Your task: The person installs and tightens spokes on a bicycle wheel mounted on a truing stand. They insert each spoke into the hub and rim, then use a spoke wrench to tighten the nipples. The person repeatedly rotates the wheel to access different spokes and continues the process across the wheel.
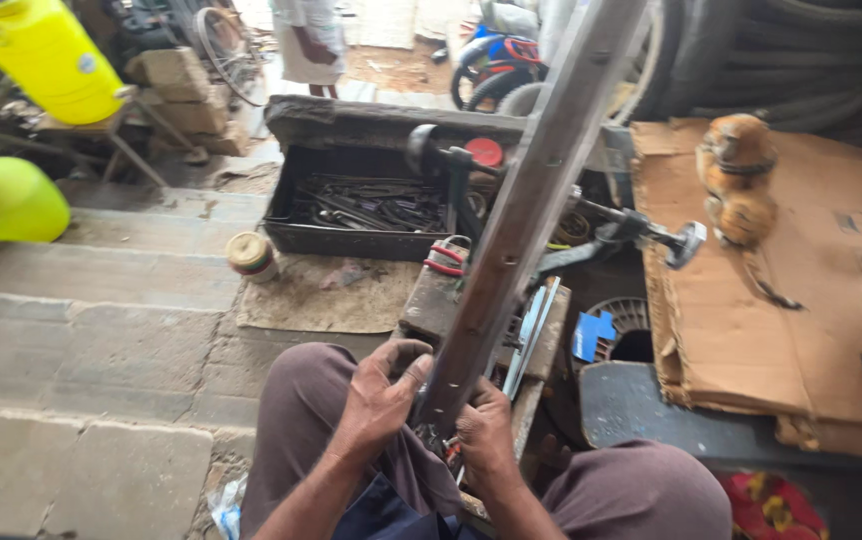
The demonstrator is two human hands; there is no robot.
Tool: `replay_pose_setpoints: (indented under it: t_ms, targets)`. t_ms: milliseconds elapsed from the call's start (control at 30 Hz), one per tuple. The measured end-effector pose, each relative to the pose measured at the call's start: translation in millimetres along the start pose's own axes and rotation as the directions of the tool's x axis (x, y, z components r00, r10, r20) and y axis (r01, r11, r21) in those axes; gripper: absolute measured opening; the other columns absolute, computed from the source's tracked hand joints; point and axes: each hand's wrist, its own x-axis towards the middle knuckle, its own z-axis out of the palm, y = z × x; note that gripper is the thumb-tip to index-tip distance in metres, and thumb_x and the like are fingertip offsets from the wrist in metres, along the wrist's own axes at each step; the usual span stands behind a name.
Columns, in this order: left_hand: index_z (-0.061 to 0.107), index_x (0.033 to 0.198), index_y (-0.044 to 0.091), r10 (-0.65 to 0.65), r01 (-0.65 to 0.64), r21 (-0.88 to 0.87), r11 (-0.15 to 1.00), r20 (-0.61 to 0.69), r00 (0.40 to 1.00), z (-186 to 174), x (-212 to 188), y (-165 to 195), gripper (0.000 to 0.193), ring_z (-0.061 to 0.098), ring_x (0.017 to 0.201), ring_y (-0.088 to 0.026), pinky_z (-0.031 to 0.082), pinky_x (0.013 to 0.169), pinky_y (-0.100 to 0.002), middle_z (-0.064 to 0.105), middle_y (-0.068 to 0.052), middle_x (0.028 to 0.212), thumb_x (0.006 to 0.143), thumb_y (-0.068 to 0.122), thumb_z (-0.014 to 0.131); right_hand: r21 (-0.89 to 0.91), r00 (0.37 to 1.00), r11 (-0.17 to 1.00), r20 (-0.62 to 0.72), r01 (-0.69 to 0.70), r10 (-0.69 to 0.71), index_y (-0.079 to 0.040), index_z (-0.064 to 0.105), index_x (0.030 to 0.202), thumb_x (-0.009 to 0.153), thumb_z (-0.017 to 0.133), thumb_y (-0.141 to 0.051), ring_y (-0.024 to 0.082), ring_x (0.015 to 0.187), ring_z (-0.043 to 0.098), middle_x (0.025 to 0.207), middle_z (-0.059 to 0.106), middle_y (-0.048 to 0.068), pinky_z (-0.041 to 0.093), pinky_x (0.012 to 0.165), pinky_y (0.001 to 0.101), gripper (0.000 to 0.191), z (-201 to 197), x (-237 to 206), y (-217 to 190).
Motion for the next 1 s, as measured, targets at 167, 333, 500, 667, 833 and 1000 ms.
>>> replay_pose_setpoints:
  t_ms: [167, 333, 500, 667, 833, 1000]
  targets:
    - [0.071, 0.108, -0.001, 0.067, -0.082, 0.091, 0.992, 0.155, 0.986, 3, 11, 8, 0.028, 0.066, 0.071, -0.008, 0.057, 0.059, -0.026, 0.074, -0.003, 0.082, 0.086, 0.017, 0.076, 0.003, 0.998, 1.000, 0.055, -0.006, 0.006, 0.001, 0.075, 0.096, 0.089, 0.073, -0.007, 0.008, 0.071, 0.069, 0.083, 0.076, 0.003, 0.057, 0.065, 0.0241, 0.010, 4, -4, -5]
    - [0.073, 0.107, -0.002, 0.079, -0.103, 0.160, 0.982, 0.151, 0.985, 10, 7, 20, 0.034, 0.062, 0.066, -0.009, 0.052, 0.054, -0.027, 0.068, -0.003, 0.075, 0.088, 0.025, 0.079, 0.018, 0.995, 0.999, 0.094, -0.033, 0.031, 0.000, 0.073, 0.094, 0.091, 0.077, -0.010, 0.007, 0.061, 0.062, 0.075, 0.069, 0.001, 0.049, 0.053, 0.0244, 0.011, 4, -13, -8]
    - [0.070, 0.116, 0.000, -0.059, 0.048, 0.074, 0.996, 0.155, 0.986, 11, 3, 32, 0.047, 0.072, 0.077, -0.015, 0.061, 0.064, -0.031, 0.075, -0.009, 0.087, 0.079, 0.024, 0.084, 0.101, 0.991, 0.994, 0.134, -0.040, 0.026, 0.001, 0.072, 0.095, 0.088, 0.079, -0.007, 0.007, 0.061, 0.062, 0.077, 0.070, 0.002, 0.049, 0.055, 0.0230, 0.012, 2, -25, -13]
    - [0.069, 0.118, 0.001, -0.050, 0.022, 0.158, 0.987, 0.177, 0.983, 11, 9, 23, 0.046, 0.075, 0.095, -0.019, 0.063, 0.080, -0.034, 0.079, -0.012, 0.101, 0.081, 0.024, 0.082, -0.161, 0.977, 0.976, 0.127, -0.147, 0.169, 0.000, 0.074, 0.092, 0.085, 0.081, -0.010, 0.009, 0.056, 0.061, 0.071, 0.071, 0.003, 0.047, 0.049, 0.0248, 0.014, -14, -22, -31]
    - [0.066, 0.121, -0.001, 0.114, -0.151, 0.154, 0.976, 0.224, 0.968, 9, 22, -1, 0.044, 0.073, 0.096, -0.018, 0.060, 0.082, -0.032, 0.076, -0.012, 0.104, 0.087, 0.023, 0.079, -0.499, 0.946, 0.866, 0.259, -0.042, 0.195, 0.001, 0.078, 0.095, 0.085, 0.083, -0.013, 0.008, 0.066, 0.064, 0.075, 0.073, 0.003, 0.052, 0.058, 0.0231, 0.018, -36, -18, -45]
    - [0.071, 0.115, -0.001, 0.165, -0.234, 0.328, 0.915, 0.223, 0.961, 6, 27, -18, 0.035, 0.071, 0.077, -0.014, 0.058, 0.070, -0.029, 0.078, -0.009, 0.088, 0.090, 0.021, 0.077, -0.414, 0.952, 0.910, 0.288, 0.024, 0.106, 0.001, 0.078, 0.102, 0.085, 0.079, -0.010, 0.009, 0.072, 0.065, 0.082, 0.075, 0.003, 0.054, 0.062, 0.0257, 0.021, -37, -37, -23]
